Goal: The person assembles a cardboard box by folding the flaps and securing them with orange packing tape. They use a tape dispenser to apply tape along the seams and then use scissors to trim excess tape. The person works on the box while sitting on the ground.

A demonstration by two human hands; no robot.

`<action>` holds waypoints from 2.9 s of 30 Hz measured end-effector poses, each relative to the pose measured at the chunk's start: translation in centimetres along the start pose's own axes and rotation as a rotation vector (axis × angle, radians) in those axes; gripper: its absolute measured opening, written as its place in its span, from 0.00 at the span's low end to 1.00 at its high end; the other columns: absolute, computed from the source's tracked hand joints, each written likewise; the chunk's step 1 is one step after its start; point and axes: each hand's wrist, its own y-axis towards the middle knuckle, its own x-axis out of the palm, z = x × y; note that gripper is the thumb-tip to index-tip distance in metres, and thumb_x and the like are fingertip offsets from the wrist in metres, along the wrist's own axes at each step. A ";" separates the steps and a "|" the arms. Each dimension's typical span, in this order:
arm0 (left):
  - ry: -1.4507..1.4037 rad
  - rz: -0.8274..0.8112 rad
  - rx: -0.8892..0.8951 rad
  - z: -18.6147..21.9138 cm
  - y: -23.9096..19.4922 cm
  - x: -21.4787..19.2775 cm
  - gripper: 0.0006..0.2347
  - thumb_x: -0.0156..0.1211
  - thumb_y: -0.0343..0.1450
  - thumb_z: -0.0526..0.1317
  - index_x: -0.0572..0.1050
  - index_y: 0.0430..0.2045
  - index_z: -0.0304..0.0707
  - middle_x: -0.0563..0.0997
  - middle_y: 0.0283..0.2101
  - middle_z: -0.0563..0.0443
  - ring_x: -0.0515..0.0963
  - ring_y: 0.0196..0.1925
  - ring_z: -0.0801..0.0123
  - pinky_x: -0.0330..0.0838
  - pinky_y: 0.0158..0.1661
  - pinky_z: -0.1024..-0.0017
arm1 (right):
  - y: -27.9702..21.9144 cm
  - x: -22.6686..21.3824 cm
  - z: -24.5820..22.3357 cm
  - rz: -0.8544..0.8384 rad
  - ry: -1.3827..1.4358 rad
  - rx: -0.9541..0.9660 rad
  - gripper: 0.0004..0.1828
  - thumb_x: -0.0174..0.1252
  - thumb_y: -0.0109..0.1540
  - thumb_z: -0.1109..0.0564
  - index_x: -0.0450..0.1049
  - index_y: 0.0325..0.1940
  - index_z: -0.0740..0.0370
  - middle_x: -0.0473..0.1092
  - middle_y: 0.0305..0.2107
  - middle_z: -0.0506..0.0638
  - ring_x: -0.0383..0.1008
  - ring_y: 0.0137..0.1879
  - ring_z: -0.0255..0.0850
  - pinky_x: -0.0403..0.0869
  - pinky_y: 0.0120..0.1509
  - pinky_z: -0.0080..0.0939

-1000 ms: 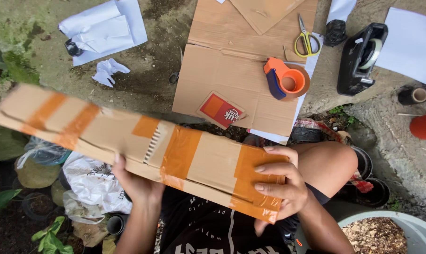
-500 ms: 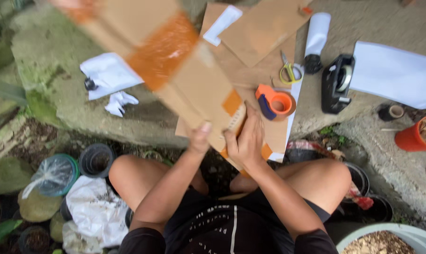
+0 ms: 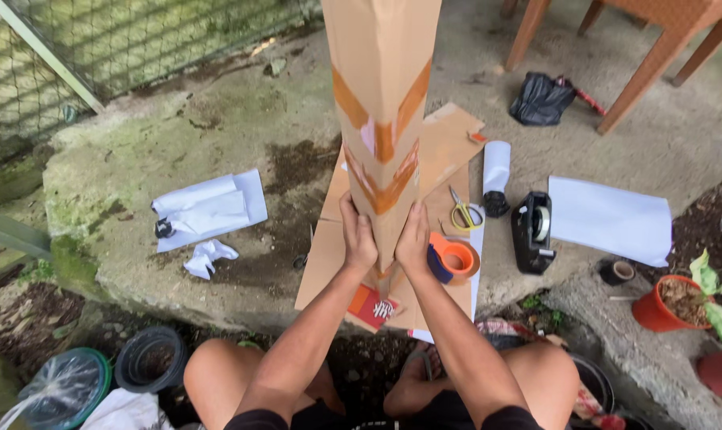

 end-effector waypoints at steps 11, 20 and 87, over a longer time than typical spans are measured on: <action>-0.214 -0.044 0.020 1.9 5.3 -1.6 0.28 0.46 0.80 0.60 0.65 0.56 0.27 0.72 0.51 0.48 0.69 0.56 0.71 0.64 0.59 0.71 | 2.6 1.8 -3.2 -0.016 0.103 0.003 0.24 0.32 0.77 0.46 0.67 0.51 0.69 0.70 0.42 0.54 0.69 0.50 0.39 0.69 0.58 0.39; -0.214 0.009 -0.125 -1.1 5.2 -3.0 0.19 0.41 0.82 0.53 0.69 0.45 0.33 0.73 0.43 0.56 0.69 0.48 0.78 0.65 0.51 0.76 | 2.8 1.9 -2.5 -0.100 0.226 0.018 0.27 0.34 0.76 0.45 0.70 0.57 0.72 0.74 0.48 0.54 0.70 0.54 0.36 0.69 0.61 0.37; 0.652 -0.513 0.914 27.6 26.7 -7.4 0.31 0.80 0.61 0.53 0.74 0.58 0.53 0.69 0.68 0.42 0.62 0.74 0.42 0.47 0.75 0.46 | 6.9 3.1 -21.1 -0.215 -0.184 -0.598 0.38 0.53 0.70 0.56 0.46 0.77 0.79 0.53 0.72 0.77 0.57 0.79 0.67 0.58 0.82 0.55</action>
